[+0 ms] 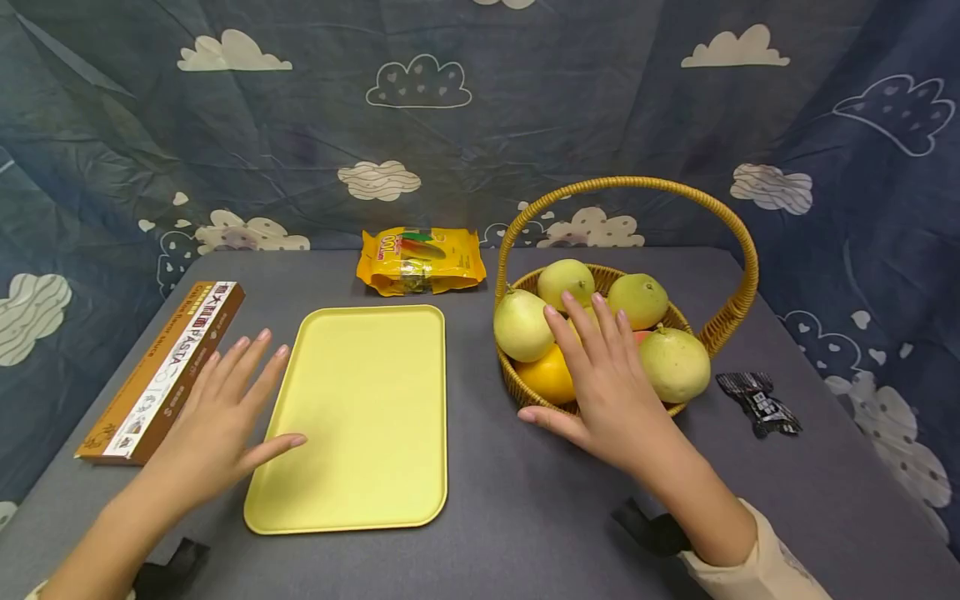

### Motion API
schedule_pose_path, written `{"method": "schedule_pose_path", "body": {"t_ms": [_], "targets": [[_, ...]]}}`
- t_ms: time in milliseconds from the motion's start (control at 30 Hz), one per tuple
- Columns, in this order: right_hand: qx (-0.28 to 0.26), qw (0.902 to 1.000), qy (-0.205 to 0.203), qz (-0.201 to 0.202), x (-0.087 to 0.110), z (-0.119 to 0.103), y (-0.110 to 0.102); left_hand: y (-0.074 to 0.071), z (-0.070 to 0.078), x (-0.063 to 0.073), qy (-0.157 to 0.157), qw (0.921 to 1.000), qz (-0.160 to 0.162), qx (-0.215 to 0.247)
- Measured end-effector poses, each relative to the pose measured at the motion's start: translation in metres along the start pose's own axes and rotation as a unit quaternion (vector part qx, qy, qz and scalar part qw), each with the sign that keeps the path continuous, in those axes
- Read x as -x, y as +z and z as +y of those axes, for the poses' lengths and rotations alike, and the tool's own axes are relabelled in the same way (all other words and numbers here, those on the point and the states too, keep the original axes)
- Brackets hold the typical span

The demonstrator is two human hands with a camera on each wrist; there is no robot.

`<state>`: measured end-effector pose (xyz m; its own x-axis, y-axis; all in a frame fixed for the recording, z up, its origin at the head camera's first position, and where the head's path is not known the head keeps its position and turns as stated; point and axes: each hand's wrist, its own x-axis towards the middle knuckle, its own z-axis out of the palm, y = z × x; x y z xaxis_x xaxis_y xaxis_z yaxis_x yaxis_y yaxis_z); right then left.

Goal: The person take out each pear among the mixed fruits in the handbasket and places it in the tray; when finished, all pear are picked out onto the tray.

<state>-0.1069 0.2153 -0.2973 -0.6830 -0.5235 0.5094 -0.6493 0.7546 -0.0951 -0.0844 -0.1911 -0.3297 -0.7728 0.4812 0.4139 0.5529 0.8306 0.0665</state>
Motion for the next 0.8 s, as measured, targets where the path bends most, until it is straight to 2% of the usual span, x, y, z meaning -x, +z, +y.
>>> {"method": "schedule_pose_path", "body": {"t_ms": [167,267,367,500,600,800], "targets": [[-0.034,0.9977,-0.014,0.057,-0.009,0.006,0.012,0.016,-0.011,0.010,-0.069,0.9970,0.010,0.035],[-0.054,0.9954,-0.017,0.078,-0.014,0.010,0.022,0.024,-0.018,0.015,-0.117,0.9913,0.003,0.059],[-0.078,0.9931,-0.009,0.087,-0.017,0.015,0.032,0.031,-0.025,0.019,-0.150,0.9846,-0.011,0.088],[-0.100,0.9916,0.020,0.080,-0.018,0.021,0.043,0.039,-0.034,0.023,-0.181,0.9711,-0.037,0.152],[-0.114,0.9900,0.054,0.063,-0.019,0.024,0.050,0.044,-0.041,0.025,-0.205,0.9570,-0.065,0.195],[-0.159,0.9801,0.114,0.033,-0.023,0.026,0.060,0.056,-0.049,0.033,-0.235,0.9320,-0.104,0.256]]}}
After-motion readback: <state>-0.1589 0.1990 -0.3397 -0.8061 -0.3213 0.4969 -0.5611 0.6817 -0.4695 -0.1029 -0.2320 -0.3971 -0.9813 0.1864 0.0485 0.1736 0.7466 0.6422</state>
